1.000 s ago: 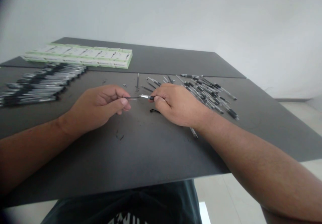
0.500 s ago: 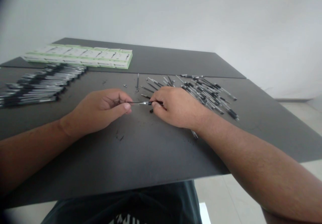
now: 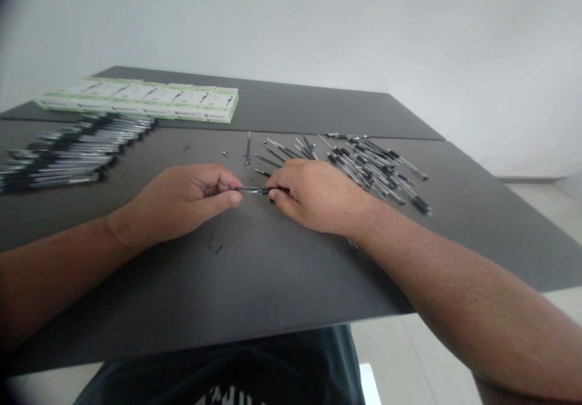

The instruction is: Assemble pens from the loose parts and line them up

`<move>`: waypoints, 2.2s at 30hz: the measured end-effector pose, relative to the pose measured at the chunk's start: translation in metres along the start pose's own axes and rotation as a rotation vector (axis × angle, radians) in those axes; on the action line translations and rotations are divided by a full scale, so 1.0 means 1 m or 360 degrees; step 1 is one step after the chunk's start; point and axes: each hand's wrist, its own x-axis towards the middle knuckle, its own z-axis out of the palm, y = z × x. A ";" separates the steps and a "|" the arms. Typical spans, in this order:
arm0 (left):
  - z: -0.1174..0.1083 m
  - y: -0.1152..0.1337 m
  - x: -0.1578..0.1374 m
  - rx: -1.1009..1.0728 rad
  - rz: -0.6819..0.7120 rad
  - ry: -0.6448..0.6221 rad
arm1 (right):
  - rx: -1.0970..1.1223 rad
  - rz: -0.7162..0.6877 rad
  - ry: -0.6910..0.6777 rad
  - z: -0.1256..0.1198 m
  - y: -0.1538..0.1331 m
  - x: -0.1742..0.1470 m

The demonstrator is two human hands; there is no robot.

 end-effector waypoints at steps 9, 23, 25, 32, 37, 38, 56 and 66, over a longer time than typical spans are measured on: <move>-0.001 -0.001 0.001 0.0043 0.0000 -0.0051 | 0.0015 0.0023 -0.0048 -0.002 -0.002 0.001; 0.001 -0.004 -0.001 0.0017 0.0035 -0.0069 | 0.0003 0.0148 -0.0012 -0.005 -0.007 0.000; 0.001 -0.004 -0.001 0.0020 0.0042 -0.0072 | 0.0012 0.0154 -0.0017 -0.006 -0.008 0.000; 0.001 -0.003 -0.001 0.0035 0.0030 -0.0094 | 0.0040 0.0171 -0.0042 -0.006 -0.010 0.001; 0.001 -0.002 -0.001 0.0025 0.0019 -0.0104 | 0.0065 0.0195 -0.0063 -0.005 -0.010 0.002; 0.001 -0.002 -0.001 0.0027 0.0012 -0.0107 | 0.0066 0.0196 -0.0069 -0.006 -0.010 0.002; 0.002 -0.001 -0.003 0.0023 0.0063 -0.0063 | 0.0041 0.0121 -0.0063 -0.007 -0.008 0.000; 0.001 0.002 -0.004 0.0093 0.0163 -0.0031 | 0.0206 0.0156 -0.0109 -0.005 -0.011 0.000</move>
